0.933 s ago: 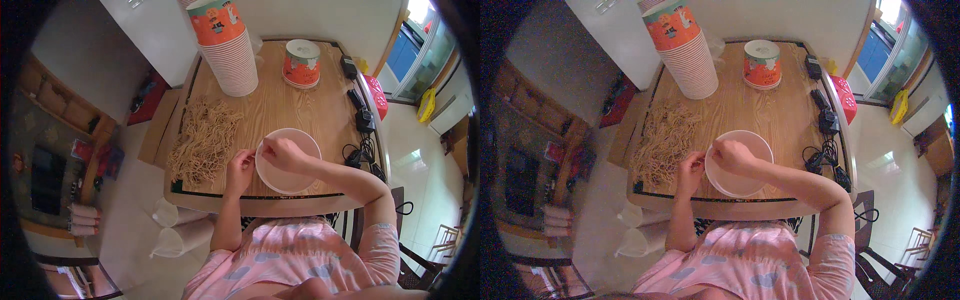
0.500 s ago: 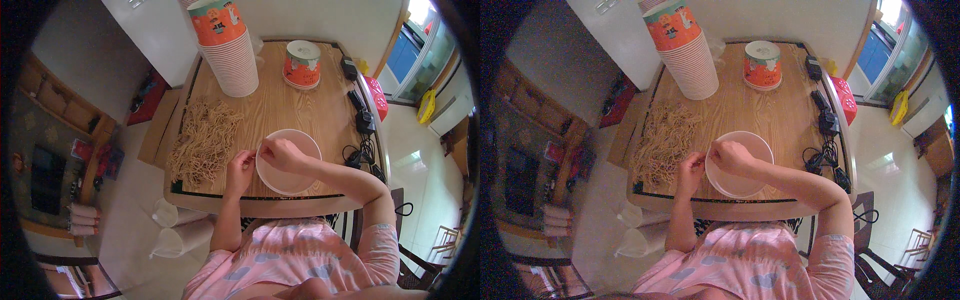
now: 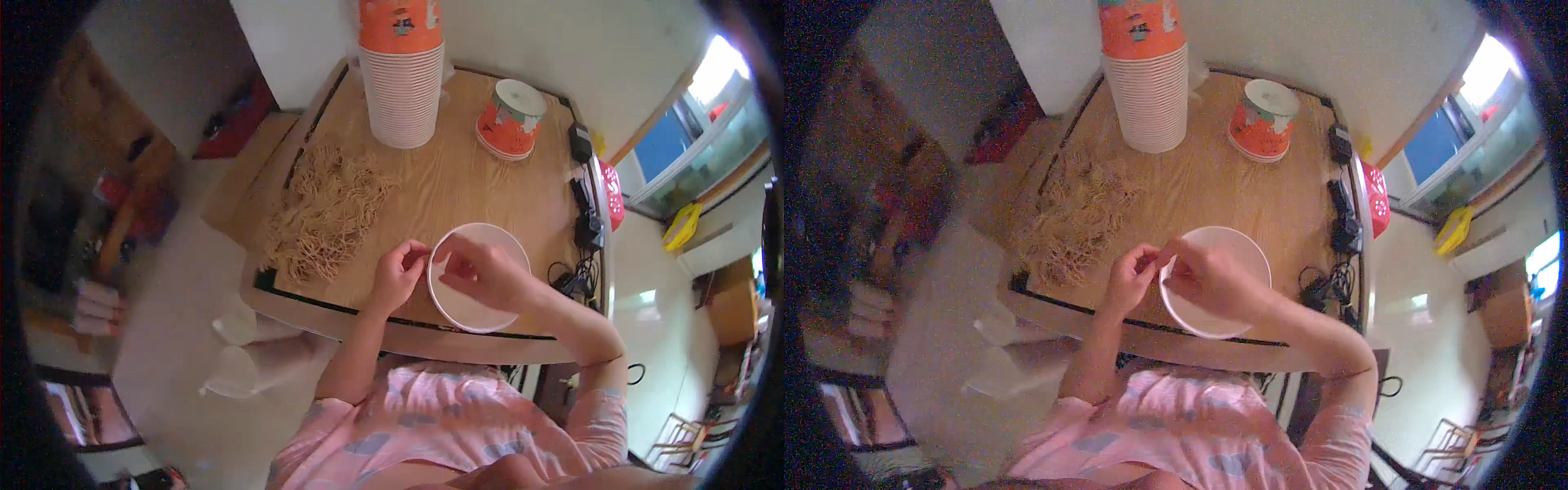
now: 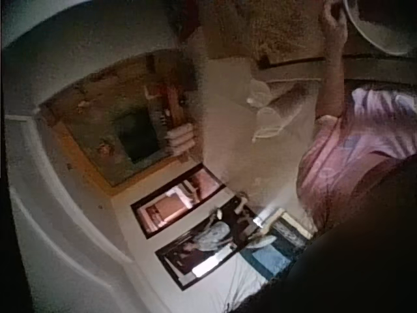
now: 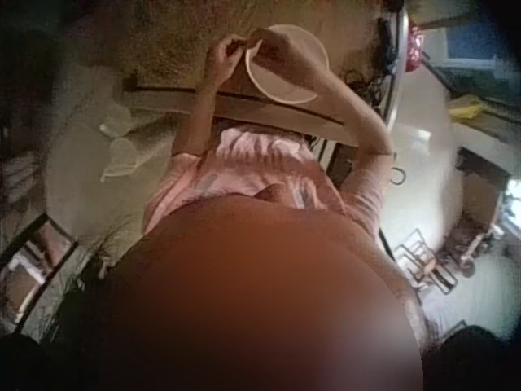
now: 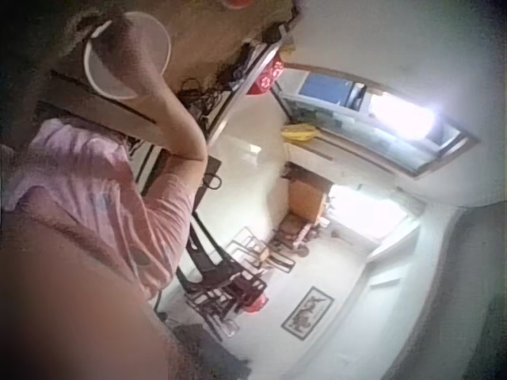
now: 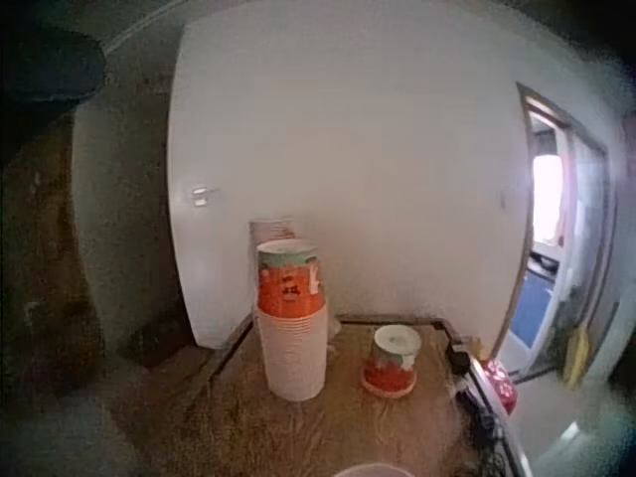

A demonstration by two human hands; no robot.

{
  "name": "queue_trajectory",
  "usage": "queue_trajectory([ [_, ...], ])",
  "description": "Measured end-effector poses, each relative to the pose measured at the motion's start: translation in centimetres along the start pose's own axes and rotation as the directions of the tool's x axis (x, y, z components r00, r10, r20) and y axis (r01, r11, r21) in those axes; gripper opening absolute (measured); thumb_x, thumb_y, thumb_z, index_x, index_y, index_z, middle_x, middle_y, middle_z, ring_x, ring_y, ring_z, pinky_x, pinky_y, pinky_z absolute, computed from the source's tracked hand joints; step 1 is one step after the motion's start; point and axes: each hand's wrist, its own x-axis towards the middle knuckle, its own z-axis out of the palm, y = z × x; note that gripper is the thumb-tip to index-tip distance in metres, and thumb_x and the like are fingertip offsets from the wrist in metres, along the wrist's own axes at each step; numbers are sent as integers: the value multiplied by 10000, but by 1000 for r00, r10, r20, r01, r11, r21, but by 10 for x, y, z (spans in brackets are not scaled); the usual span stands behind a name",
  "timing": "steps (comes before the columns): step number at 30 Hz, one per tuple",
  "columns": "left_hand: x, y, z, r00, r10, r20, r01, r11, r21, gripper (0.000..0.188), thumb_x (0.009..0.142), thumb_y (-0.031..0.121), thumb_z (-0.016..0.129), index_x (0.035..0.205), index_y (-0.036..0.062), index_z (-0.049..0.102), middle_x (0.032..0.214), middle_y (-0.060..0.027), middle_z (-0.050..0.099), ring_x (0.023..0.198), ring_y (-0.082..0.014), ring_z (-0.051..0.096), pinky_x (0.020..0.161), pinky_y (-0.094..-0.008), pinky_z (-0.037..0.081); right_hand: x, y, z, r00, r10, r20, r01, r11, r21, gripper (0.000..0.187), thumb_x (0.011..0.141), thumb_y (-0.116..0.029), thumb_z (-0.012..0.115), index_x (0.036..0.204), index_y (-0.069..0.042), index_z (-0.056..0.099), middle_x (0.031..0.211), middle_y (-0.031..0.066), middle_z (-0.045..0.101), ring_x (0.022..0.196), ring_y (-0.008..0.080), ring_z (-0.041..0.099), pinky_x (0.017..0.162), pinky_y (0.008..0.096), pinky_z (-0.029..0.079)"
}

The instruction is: The recorder threads a string handle through pre-punched holes in paper buckets.

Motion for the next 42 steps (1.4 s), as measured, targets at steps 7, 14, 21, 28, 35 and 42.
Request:
queue_trajectory([
  [7,13,-8,13,974,26,227,46,951,-306,114,850,57,515,949,14,552,783,-33,600,693,-81,569,639,-227,480,3,-46,5,900,-114,421,288,880,-377,290,770,-42,580,1058,-49,547,884,148,595,796,313,581,702,375,469],
  [14,6,7,8,903,-201,380,379,789,-483,117,884,108,467,959,32,514,766,-58,590,535,-128,576,453,-242,471,54,3,-20,997,-27,76,51,941,-336,133,821,-55,552,945,-16,575,884,116,625,849,225,619,744,313,482],
  [21,13,-24,25,961,-92,260,222,818,-530,115,881,108,469,972,46,502,747,-48,581,527,-131,563,452,-258,460,48,20,-26,996,81,21,-69,934,-351,105,825,-43,564,912,-8,611,873,77,638,828,148,602,759,275,464],
  [28,28,-23,15,926,-85,367,288,789,-543,81,885,108,470,938,51,489,724,-41,571,489,-115,533,393,-258,444,38,1,-22,1000,3,-24,-15,843,-537,112,756,-92,649,755,-21,562,752,107,583,714,272,584,630,362,472],
  [35,31,-16,11,923,-92,374,307,761,-571,74,888,107,460,928,47,478,688,-55,585,488,-118,547,394,-250,472,24,24,-15,968,215,132,-82,763,-641,177,768,-195,648,812,-27,613,704,81,609,594,159,591,545,280,472],
  [42,32,-16,2,864,-134,485,428,702,-570,123,903,133,432,992,49,440,696,-88,611,518,-144,573,412,-255,465,35,-19,-15,892,-14,453,148,954,-261,187,713,-88,683,889,-58,624,849,52,619,727,162,602,638,298,498],
])
